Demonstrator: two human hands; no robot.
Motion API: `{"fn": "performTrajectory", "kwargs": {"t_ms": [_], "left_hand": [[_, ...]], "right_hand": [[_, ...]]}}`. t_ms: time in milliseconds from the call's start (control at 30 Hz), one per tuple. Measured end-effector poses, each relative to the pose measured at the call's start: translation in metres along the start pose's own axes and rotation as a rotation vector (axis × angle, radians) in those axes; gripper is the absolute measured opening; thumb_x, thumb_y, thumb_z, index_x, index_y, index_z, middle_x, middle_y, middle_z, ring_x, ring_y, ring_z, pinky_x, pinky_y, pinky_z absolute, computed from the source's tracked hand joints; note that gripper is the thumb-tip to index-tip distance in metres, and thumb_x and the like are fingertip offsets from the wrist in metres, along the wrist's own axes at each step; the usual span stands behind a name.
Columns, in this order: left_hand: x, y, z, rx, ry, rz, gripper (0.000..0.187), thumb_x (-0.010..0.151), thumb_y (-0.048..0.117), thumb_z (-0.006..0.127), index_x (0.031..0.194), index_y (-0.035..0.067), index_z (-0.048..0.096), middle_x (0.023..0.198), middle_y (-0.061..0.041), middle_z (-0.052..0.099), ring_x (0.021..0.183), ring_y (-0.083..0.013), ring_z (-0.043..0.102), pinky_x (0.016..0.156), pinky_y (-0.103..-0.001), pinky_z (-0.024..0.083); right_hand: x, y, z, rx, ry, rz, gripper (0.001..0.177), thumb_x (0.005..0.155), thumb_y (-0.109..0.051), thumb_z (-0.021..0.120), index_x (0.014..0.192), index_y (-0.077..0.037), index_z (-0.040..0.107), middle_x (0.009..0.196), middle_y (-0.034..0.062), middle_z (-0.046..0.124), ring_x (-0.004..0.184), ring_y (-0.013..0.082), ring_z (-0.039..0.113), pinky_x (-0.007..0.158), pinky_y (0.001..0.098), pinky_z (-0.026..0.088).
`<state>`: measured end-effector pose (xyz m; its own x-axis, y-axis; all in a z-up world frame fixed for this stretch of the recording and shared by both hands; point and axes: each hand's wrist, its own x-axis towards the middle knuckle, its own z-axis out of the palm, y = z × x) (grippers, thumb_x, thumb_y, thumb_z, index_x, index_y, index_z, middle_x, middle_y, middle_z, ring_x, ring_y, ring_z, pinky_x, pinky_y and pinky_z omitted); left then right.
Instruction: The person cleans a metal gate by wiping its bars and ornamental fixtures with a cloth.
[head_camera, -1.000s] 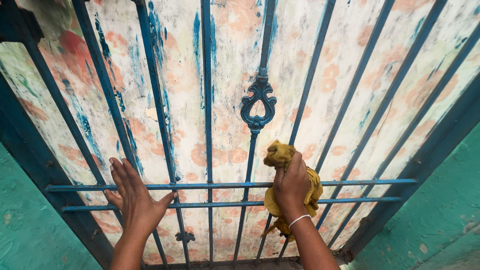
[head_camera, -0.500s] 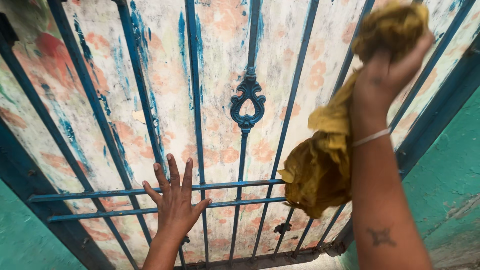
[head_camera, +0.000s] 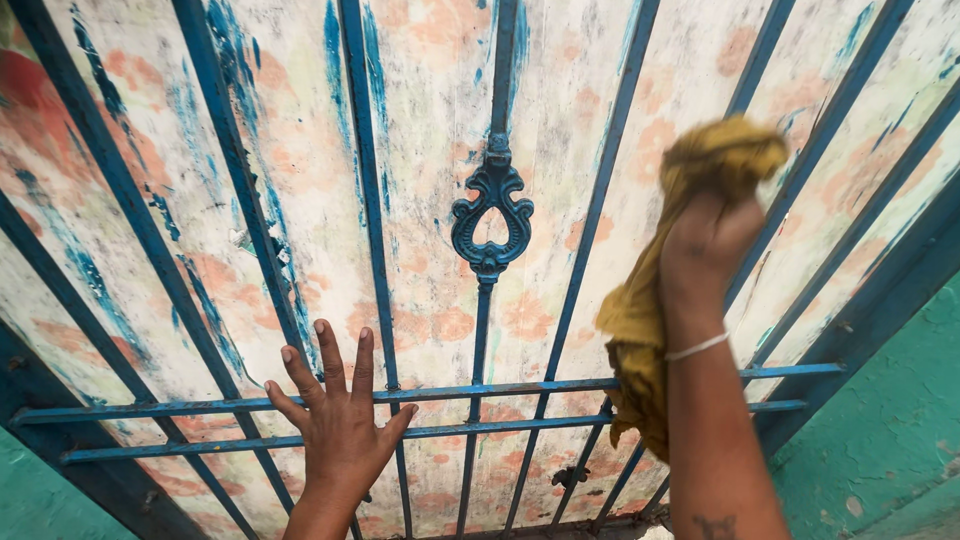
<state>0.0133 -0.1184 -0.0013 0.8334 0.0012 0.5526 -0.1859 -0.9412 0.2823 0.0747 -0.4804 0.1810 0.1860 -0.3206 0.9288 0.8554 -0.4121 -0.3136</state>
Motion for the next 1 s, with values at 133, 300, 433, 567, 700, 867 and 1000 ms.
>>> {"fn": "performTrajectory", "kwargs": {"t_ms": [133, 300, 433, 567, 700, 867, 1000], "left_hand": [[0.0, -0.002, 0.003, 0.008, -0.006, -0.001, 0.122, 0.065, 0.059, 0.077, 0.161, 0.03, 0.009, 0.168, -0.015, -0.022, 0.143, -0.0537, -0.028, 0.099, -0.089, -0.011], [-0.001, -0.002, 0.005, 0.001, 0.011, 0.011, 0.121, 0.065, 0.061, 0.074, 0.162, 0.031, 0.009, 0.169, -0.014, -0.023, 0.143, -0.0523, -0.031, 0.099, -0.09, -0.011], [-0.001, 0.0, 0.005, -0.004, 0.011, -0.013, 0.121, 0.064, 0.062, 0.073, 0.163, 0.032, 0.01, 0.17, -0.013, -0.023, 0.144, -0.0507, -0.031, 0.1, -0.089, -0.01], [-0.002, -0.002, 0.007, 0.0, 0.025, -0.002, 0.12, 0.064, 0.061, 0.073, 0.163, 0.031, 0.011, 0.166, -0.012, -0.022, 0.145, -0.0502, -0.031, 0.101, -0.089, -0.009], [-0.002, -0.004, 0.008, -0.013, 0.049, 0.028, 0.118, 0.066, 0.062, 0.072, 0.163, 0.03, 0.012, 0.166, -0.015, -0.021, 0.145, -0.051, -0.03, 0.099, -0.09, -0.01], [-0.001, -0.004, 0.01, -0.016, 0.046, 0.023, 0.119, 0.065, 0.064, 0.07, 0.162, 0.029, 0.011, 0.165, -0.015, -0.021, 0.144, -0.0517, -0.031, 0.098, -0.09, -0.011], [0.0, -0.005, 0.013, -0.016, 0.051, 0.022, 0.119, 0.067, 0.066, 0.071, 0.162, 0.029, 0.01, 0.165, -0.016, -0.021, 0.144, -0.0526, -0.031, 0.099, -0.09, -0.011]], "right_hand": [[-0.08, -0.007, -0.007, -0.139, 0.016, 0.142, 0.028, 0.108, -0.009, 0.043, 0.117, 0.006, 0.065, 0.108, 0.0111, 0.073, 0.099, 0.0164, 0.069, 0.089, 0.0299, 0.055], [-0.131, -0.025, -0.022, -0.472, -0.101, 0.238, 0.022, 0.103, -0.01, 0.052, 0.106, 0.002, 0.071, 0.097, 0.0129, 0.077, 0.091, 0.0172, 0.074, 0.078, 0.0323, 0.057], [-0.128, -0.038, -0.034, -0.402, -0.082, 0.102, 0.025, 0.105, -0.006, 0.052, 0.126, 0.007, 0.058, 0.111, 0.0147, 0.07, 0.104, 0.0243, 0.07, 0.091, 0.0377, 0.054], [-0.057, -0.023, -0.063, -0.005, 0.148, -0.047, 0.035, 0.12, -0.006, 0.051, 0.15, -0.001, 0.034, 0.139, 0.0102, 0.05, 0.13, 0.0219, 0.056, 0.117, 0.036, 0.049], [0.088, 0.003, -0.085, -0.162, -0.002, -0.329, 0.044, 0.112, -0.001, 0.043, 0.15, -0.003, 0.021, 0.144, 0.0137, 0.05, 0.134, 0.0262, 0.056, 0.117, 0.0402, 0.048], [0.173, 0.023, -0.056, -0.476, 0.063, -0.421, 0.014, 0.114, -0.009, 0.054, 0.112, 0.004, 0.056, 0.102, 0.0192, 0.07, 0.094, 0.0344, 0.069, 0.087, 0.0452, 0.053], [0.149, 0.027, -0.054, -0.655, 0.142, -0.498, 0.02, 0.114, -0.015, 0.054, 0.114, 0.004, 0.059, 0.098, 0.0213, 0.074, 0.094, 0.0437, 0.073, 0.081, 0.0481, 0.057]]}}
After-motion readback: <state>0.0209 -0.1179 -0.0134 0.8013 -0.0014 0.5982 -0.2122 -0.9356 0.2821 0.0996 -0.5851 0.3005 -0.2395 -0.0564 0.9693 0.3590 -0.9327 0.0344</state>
